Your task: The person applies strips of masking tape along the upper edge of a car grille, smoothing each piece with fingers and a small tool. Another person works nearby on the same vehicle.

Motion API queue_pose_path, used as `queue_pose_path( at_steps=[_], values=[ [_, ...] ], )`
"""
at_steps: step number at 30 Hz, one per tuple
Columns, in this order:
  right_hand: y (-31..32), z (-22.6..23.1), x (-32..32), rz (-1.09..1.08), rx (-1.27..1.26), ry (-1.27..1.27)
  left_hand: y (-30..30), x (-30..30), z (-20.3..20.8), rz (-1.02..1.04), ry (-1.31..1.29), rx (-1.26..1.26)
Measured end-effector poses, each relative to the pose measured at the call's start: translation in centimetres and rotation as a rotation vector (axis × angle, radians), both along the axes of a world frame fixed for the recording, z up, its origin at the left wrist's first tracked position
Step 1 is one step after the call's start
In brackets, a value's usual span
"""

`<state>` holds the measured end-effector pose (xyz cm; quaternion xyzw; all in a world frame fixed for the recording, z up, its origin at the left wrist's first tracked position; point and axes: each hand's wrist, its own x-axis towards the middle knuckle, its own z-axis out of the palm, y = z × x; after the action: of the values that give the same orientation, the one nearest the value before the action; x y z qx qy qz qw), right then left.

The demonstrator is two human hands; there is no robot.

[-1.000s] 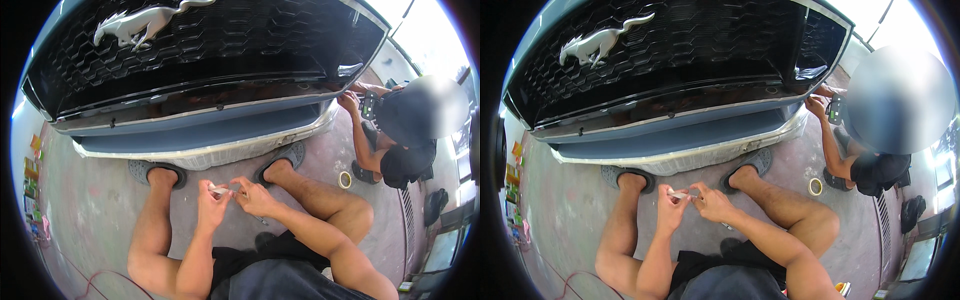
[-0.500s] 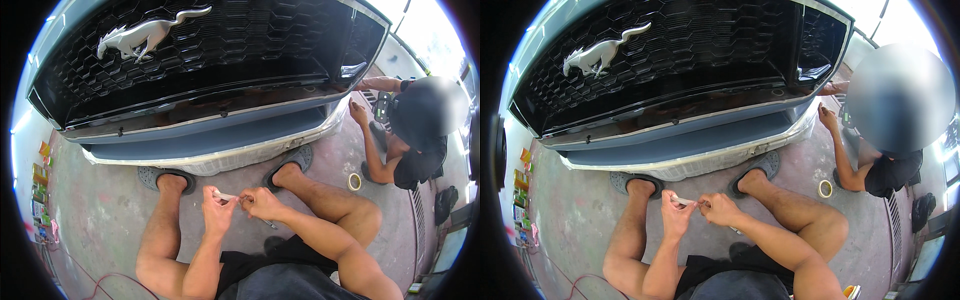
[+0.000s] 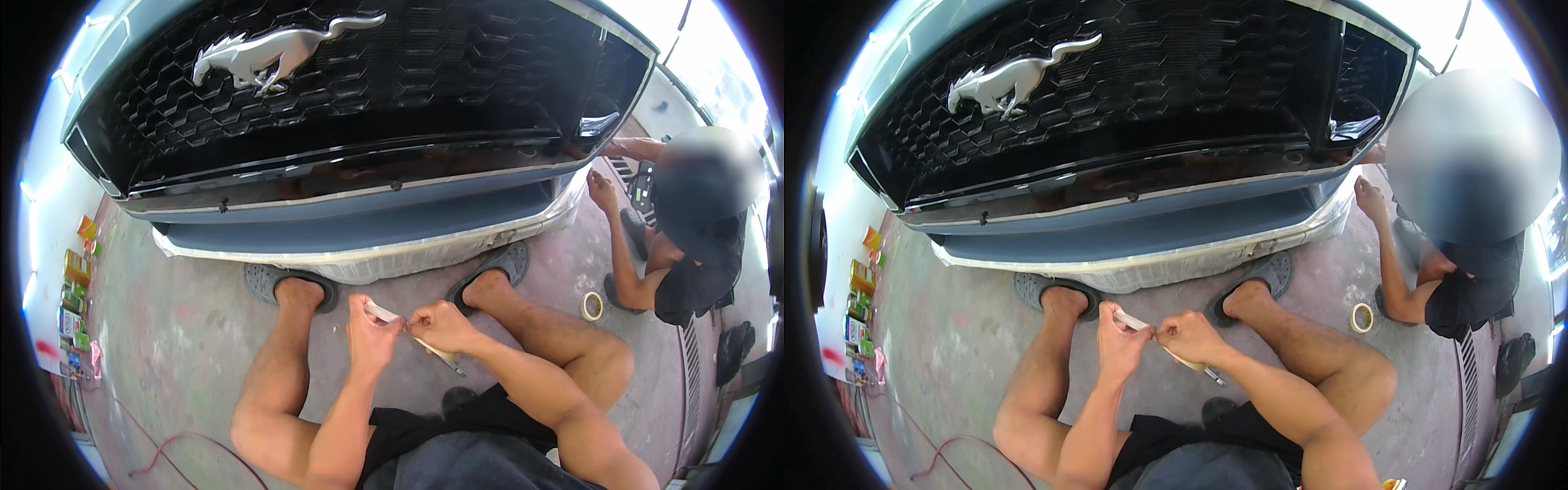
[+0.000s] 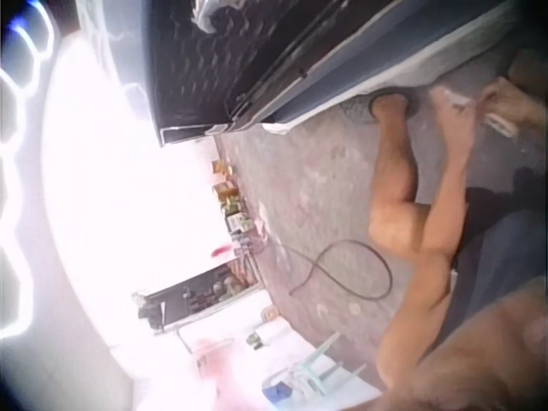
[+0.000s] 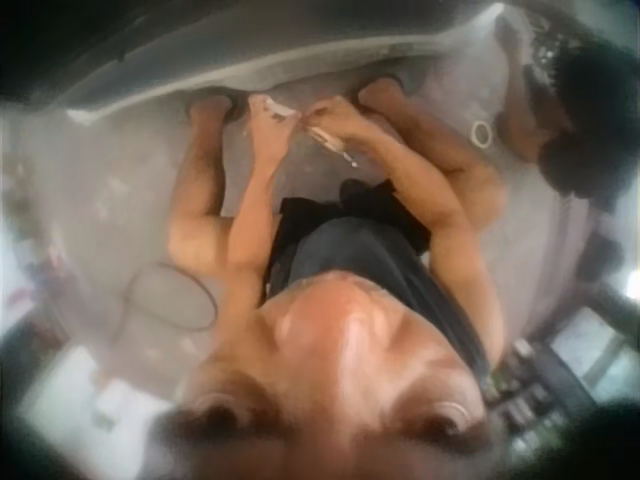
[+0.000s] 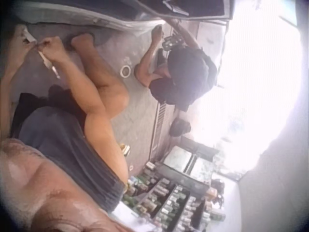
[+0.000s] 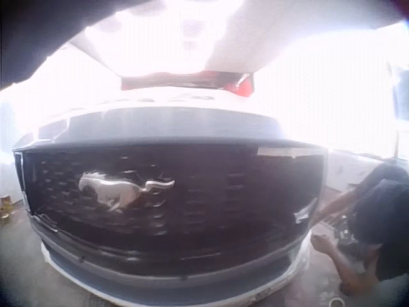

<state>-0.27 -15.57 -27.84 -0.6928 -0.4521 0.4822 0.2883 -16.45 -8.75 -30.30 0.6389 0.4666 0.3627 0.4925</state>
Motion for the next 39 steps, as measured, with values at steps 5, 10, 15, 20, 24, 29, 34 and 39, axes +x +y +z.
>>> queue_pose_path(
  at_steps=[5,10,15,20,24,29,34,39],
  values=[
    [-4.6,-3.5,-5.7,0.359,0.115,-0.649,5.4,-5.2,-5.3,0.312,-0.002,-0.076],
    [-7.4,-13.5,-9.5,0.623,0.001,-0.673,4.6,-2.9,3.4,0.143,-0.511,-0.301],
    [-6.0,-10.0,-8.9,0.706,-0.09,-0.593,3.7,-3.3,6.5,0.024,-0.768,-0.341],
    [-4.3,-11.9,-7.4,0.629,-0.18,-0.5,3.0,-2.7,8.7,-0.061,-0.869,-0.277],
    [-4.6,-12.2,-7.9,0.394,-0.147,-0.412,2.7,-2.7,9.4,-0.108,-0.893,-0.229],
    [-2.7,-10.3,-7.5,-0.081,0.36,-0.154,2.4,-2.4,10.0,-0.107,-0.865,-0.144],
    [2.0,4.0,-3.5,-0.485,0.577,0.387,1.9,-1.3,11.2,-0.164,-0.885,-0.08],
    [3.0,9.6,-2.0,-0.478,0.624,0.561,1.8,-0.4,11.8,-0.206,-0.822,-0.001]
  ],
)
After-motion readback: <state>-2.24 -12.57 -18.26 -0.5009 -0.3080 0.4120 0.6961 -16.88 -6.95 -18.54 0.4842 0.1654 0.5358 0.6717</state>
